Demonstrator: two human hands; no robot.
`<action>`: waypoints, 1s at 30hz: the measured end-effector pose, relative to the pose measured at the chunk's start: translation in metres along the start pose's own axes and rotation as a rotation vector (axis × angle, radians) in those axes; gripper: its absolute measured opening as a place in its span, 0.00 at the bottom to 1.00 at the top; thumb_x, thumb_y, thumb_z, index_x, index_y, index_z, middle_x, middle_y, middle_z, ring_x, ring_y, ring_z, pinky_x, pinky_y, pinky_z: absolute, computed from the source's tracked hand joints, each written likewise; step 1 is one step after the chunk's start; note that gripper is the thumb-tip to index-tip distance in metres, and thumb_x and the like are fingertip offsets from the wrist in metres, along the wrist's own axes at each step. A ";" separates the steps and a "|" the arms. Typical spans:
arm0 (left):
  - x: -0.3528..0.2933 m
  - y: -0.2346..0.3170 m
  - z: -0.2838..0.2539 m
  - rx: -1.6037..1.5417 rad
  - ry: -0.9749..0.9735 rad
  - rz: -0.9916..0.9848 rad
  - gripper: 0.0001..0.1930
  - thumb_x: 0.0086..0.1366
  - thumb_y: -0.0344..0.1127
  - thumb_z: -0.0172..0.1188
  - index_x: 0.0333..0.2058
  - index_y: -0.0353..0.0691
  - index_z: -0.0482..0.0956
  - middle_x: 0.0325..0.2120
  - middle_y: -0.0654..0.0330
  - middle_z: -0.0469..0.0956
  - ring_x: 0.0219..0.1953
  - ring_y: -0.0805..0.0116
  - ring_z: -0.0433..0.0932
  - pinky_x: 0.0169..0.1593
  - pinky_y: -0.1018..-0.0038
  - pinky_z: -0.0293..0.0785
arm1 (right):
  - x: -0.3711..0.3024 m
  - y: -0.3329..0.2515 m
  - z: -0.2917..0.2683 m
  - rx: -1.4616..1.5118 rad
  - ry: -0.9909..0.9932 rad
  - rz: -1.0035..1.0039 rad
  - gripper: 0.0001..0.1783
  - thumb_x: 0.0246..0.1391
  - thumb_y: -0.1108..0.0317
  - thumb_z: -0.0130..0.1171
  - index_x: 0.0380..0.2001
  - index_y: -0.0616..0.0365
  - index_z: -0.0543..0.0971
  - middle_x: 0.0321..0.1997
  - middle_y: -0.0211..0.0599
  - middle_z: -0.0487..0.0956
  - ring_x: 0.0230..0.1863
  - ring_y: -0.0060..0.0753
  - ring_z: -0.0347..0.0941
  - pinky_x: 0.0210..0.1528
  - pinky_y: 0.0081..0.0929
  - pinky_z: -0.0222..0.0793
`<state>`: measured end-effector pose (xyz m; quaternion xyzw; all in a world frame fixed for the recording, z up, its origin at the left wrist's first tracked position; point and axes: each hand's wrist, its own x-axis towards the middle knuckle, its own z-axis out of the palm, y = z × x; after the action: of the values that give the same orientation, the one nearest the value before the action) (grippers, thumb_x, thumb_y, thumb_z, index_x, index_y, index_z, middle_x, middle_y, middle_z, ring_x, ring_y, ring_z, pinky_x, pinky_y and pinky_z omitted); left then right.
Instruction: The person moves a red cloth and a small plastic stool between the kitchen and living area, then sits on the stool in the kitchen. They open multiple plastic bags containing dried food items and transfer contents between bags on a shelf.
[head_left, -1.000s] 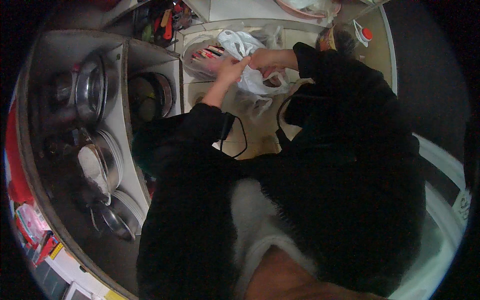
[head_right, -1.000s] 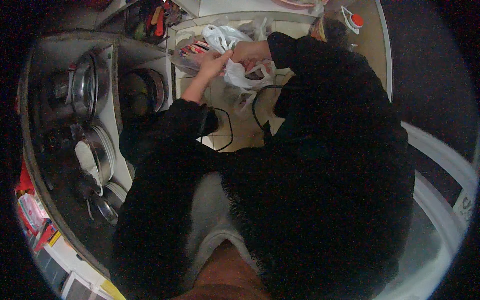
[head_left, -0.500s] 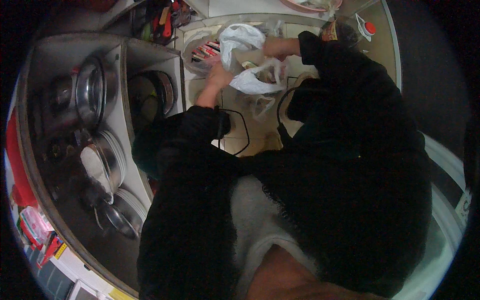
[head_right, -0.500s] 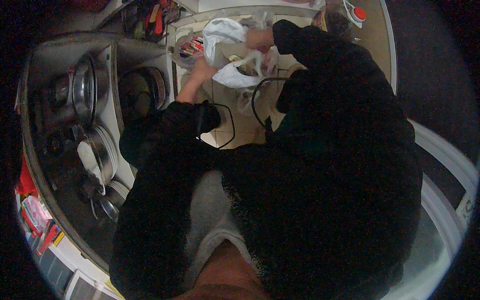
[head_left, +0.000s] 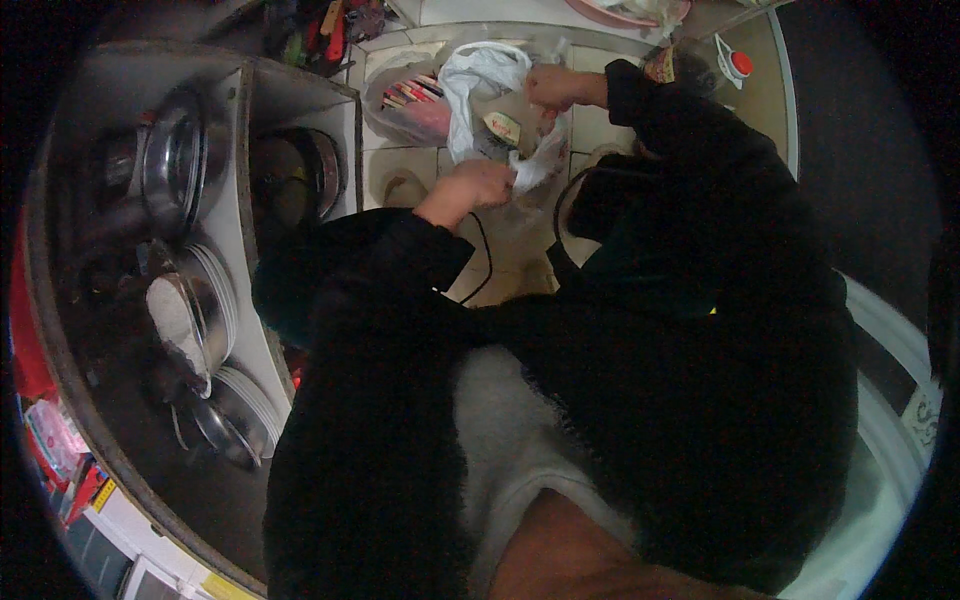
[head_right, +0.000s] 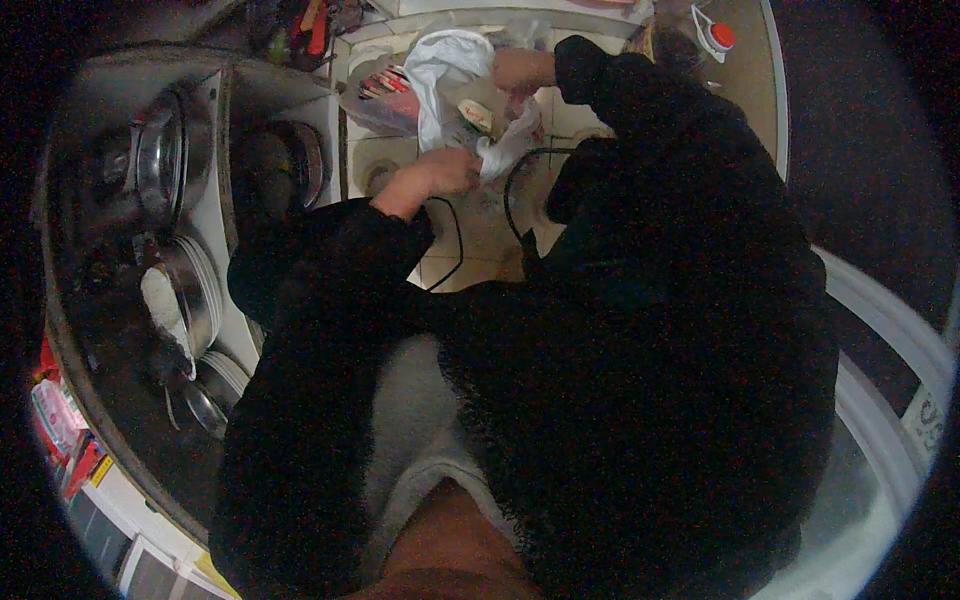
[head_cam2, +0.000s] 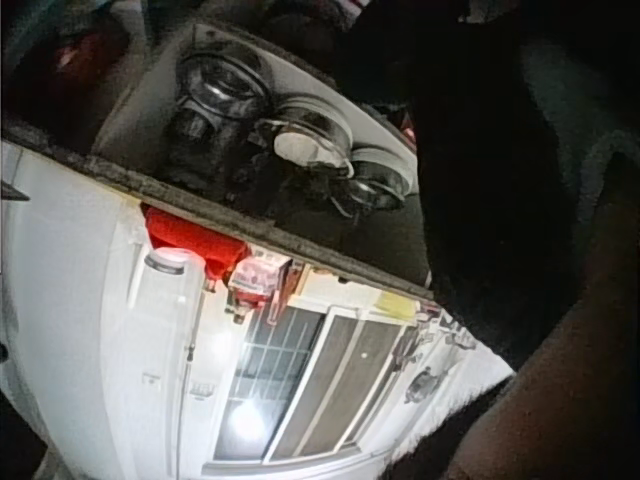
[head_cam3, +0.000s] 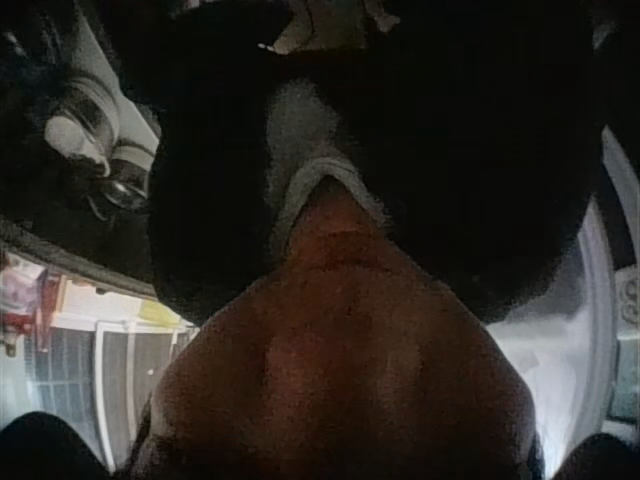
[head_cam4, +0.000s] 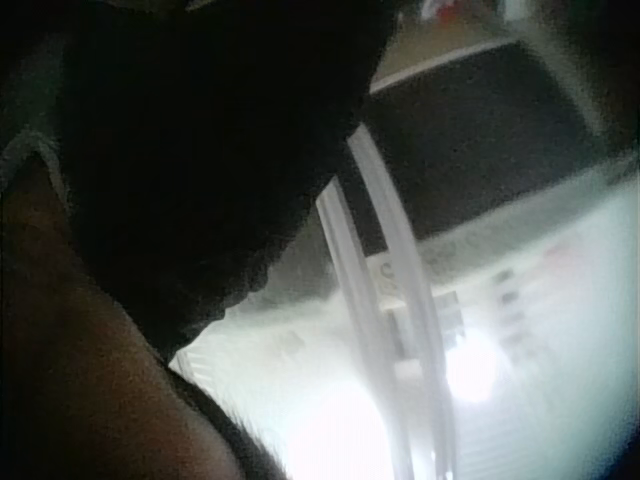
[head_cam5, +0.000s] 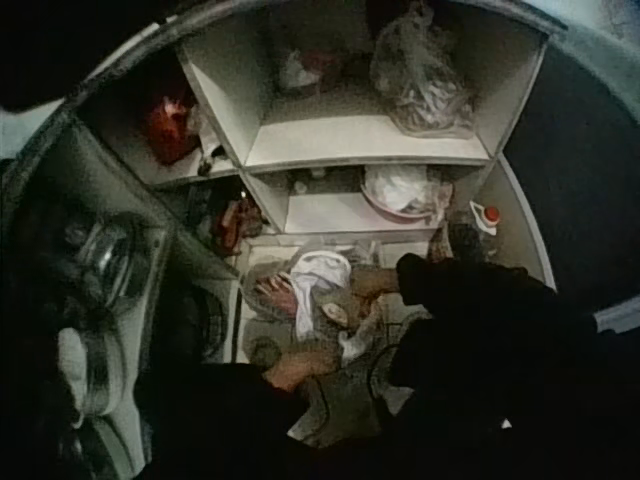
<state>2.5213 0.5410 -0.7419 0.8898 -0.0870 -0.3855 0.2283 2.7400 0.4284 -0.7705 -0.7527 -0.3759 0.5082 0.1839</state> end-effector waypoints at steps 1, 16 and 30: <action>0.001 -0.002 0.004 -0.001 -0.033 -0.032 0.20 0.52 0.42 0.57 0.43 0.39 0.76 0.38 0.48 0.78 0.40 0.49 0.77 0.43 0.58 0.72 | 0.004 0.005 -0.004 -0.168 0.044 -0.092 0.11 0.51 0.65 0.53 0.35 0.57 0.79 0.28 0.37 0.80 0.22 0.30 0.78 0.25 0.31 0.77; 0.011 -0.044 -0.002 -0.371 0.393 -0.091 0.23 0.55 0.36 0.53 0.51 0.39 0.72 0.41 0.45 0.77 0.45 0.49 0.75 0.47 0.65 0.70 | -0.057 -0.043 -0.030 0.186 0.000 -0.074 0.09 0.52 0.63 0.53 0.34 0.55 0.74 0.26 0.27 0.77 0.25 0.20 0.75 0.24 0.19 0.67; -0.015 -0.019 -0.038 -1.252 0.777 -0.067 0.26 0.54 0.37 0.68 0.50 0.38 0.72 0.44 0.59 0.76 0.45 0.69 0.73 0.49 0.72 0.68 | -0.124 -0.085 -0.057 0.434 -0.038 -0.457 0.07 0.58 0.63 0.51 0.32 0.53 0.74 0.24 0.20 0.68 0.22 0.15 0.57 0.25 0.18 0.55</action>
<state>2.5377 0.5759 -0.7189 0.6675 0.2637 -0.0269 0.6958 2.7347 0.3964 -0.6127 -0.5824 -0.4215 0.5361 0.4425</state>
